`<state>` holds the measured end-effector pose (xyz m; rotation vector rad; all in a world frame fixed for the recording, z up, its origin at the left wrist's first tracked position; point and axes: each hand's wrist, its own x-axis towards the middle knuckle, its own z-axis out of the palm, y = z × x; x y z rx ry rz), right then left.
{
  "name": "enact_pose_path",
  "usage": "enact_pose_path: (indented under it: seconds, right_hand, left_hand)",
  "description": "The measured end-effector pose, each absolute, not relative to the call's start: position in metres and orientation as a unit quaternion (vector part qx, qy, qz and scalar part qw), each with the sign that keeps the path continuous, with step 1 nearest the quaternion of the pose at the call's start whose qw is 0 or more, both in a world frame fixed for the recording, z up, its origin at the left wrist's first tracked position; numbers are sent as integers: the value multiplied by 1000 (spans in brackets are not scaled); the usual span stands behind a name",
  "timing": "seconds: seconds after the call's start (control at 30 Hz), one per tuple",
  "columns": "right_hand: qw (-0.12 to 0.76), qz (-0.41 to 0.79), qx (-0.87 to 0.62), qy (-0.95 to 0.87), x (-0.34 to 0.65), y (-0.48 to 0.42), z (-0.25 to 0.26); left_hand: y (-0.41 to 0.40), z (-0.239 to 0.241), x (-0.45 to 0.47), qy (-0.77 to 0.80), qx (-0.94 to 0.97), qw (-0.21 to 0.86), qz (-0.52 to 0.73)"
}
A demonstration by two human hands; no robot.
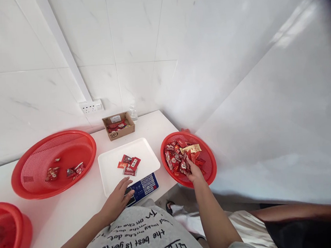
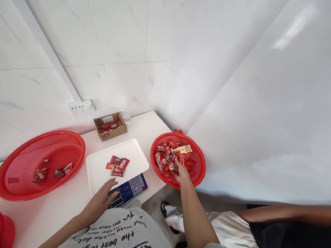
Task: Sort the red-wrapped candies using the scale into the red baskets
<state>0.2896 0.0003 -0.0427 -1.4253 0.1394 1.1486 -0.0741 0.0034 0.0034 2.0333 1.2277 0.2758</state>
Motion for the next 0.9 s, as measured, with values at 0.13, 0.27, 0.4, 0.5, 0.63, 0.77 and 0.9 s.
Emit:
enact_pose_path:
  seconds: [0.13, 0.27, 0.4, 0.5, 0.63, 0.77, 0.9]
  right_hand:
    - [623, 472, -619, 70, 289, 1, -39]
    - [634, 487, -600, 22, 272, 2, -27]
    - [566, 537, -603, -167, 209, 0, -12]
    - [458, 570, -602, -322, 145, -5, -5]
    - [416, 544, -551, -476, 91, -13, -4]
    - [424, 595, -559, -392, 85, -9, -8]
    - [470, 611, -572, -281, 98, 4, -7]
  left_hand:
    - [3, 7, -72, 482, 775, 392, 119]
    - [3, 11, -69, 487, 721, 472, 144]
    - [2, 20, -59, 485, 550, 653, 190]
    - [3, 28, -47, 449, 359, 792, 206]
    - [2, 26, -39, 429, 192, 852, 231]
    - [1, 18, -49, 461, 133, 835, 267]
    - [3, 19, -64, 499, 119, 808, 289]
